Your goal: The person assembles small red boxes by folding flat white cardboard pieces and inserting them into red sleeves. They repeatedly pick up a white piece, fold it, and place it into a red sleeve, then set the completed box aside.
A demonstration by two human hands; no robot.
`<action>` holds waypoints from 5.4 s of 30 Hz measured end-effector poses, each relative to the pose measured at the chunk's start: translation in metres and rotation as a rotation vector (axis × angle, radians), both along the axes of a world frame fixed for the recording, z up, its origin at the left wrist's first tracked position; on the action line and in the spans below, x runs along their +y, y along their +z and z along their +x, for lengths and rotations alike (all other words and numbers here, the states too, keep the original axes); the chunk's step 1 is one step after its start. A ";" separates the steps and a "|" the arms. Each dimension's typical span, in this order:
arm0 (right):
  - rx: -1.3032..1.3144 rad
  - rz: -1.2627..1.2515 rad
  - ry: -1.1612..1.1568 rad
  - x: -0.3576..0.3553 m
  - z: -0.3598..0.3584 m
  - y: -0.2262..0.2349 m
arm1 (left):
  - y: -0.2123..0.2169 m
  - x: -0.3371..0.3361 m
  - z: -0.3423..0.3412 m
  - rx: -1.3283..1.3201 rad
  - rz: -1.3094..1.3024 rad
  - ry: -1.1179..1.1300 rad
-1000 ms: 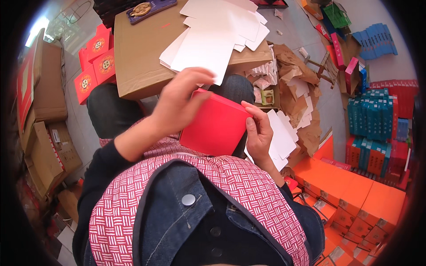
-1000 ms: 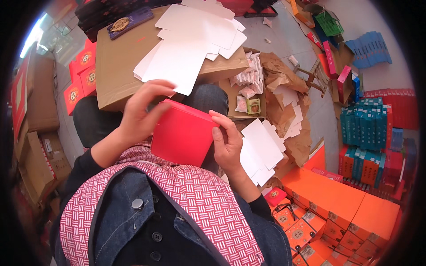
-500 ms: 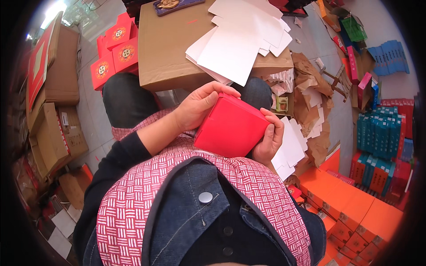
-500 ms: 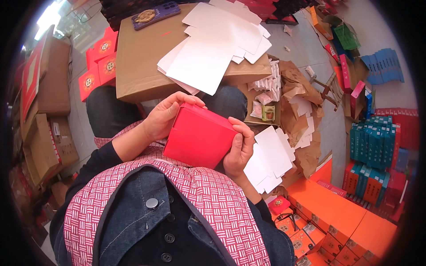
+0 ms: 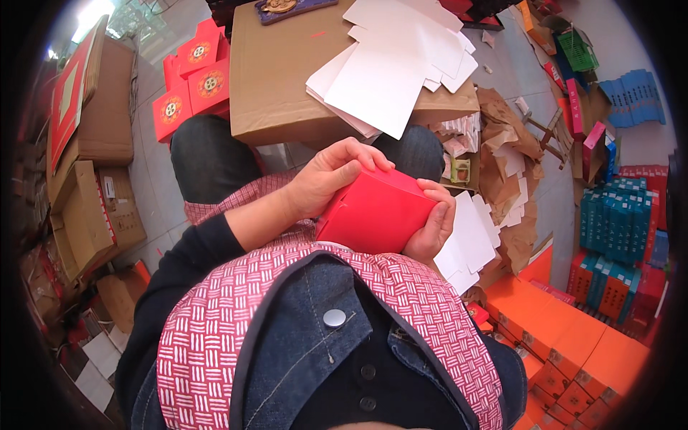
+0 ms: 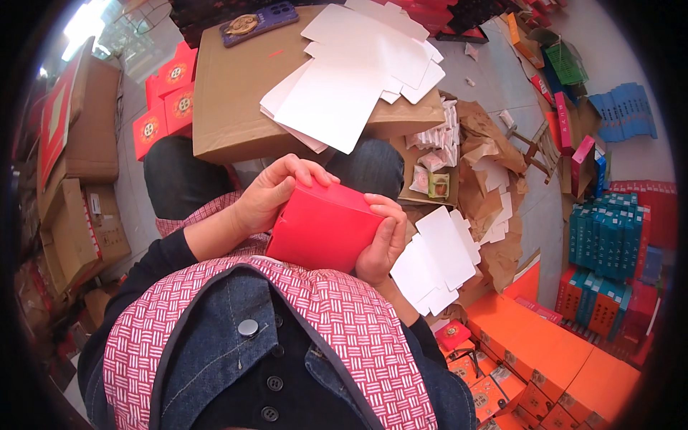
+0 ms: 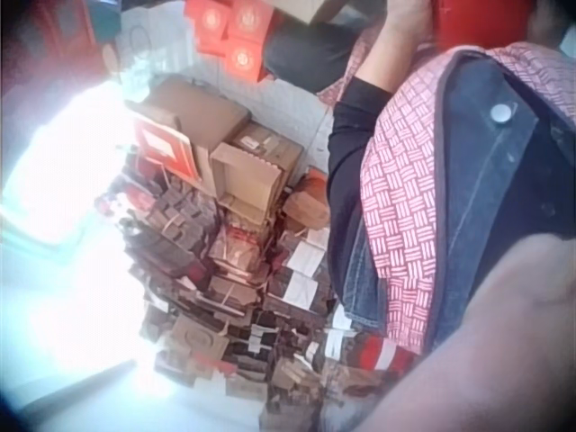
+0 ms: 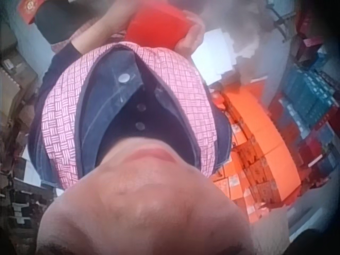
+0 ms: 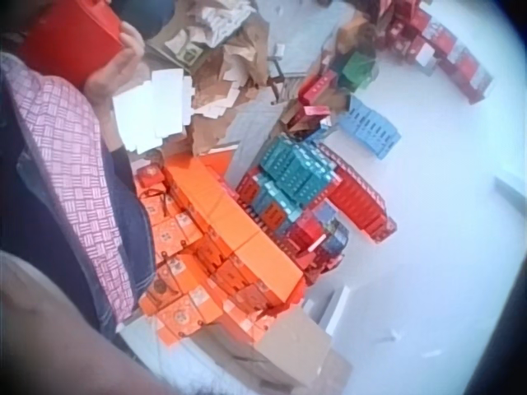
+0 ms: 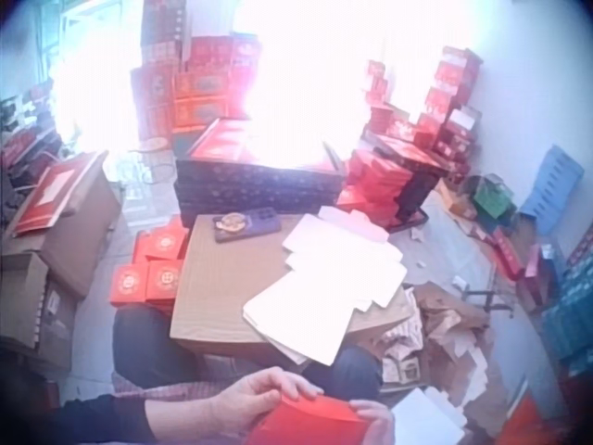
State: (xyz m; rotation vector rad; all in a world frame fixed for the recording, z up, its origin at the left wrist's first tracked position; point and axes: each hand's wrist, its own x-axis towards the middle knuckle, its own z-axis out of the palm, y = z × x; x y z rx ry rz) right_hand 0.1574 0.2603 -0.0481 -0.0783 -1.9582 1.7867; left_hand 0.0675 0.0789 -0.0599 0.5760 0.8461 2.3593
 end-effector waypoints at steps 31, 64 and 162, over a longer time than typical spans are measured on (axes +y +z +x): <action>-0.025 -0.313 -0.196 -0.086 -0.029 0.034 | 0.044 -0.060 0.040 0.492 -0.620 0.828; -0.338 -0.061 0.754 -0.177 -0.147 0.066 | 0.017 -0.342 -0.056 -0.332 -0.213 1.108; -0.543 0.263 0.738 0.060 -0.067 0.060 | 0.045 0.011 -0.020 0.320 -0.953 -0.101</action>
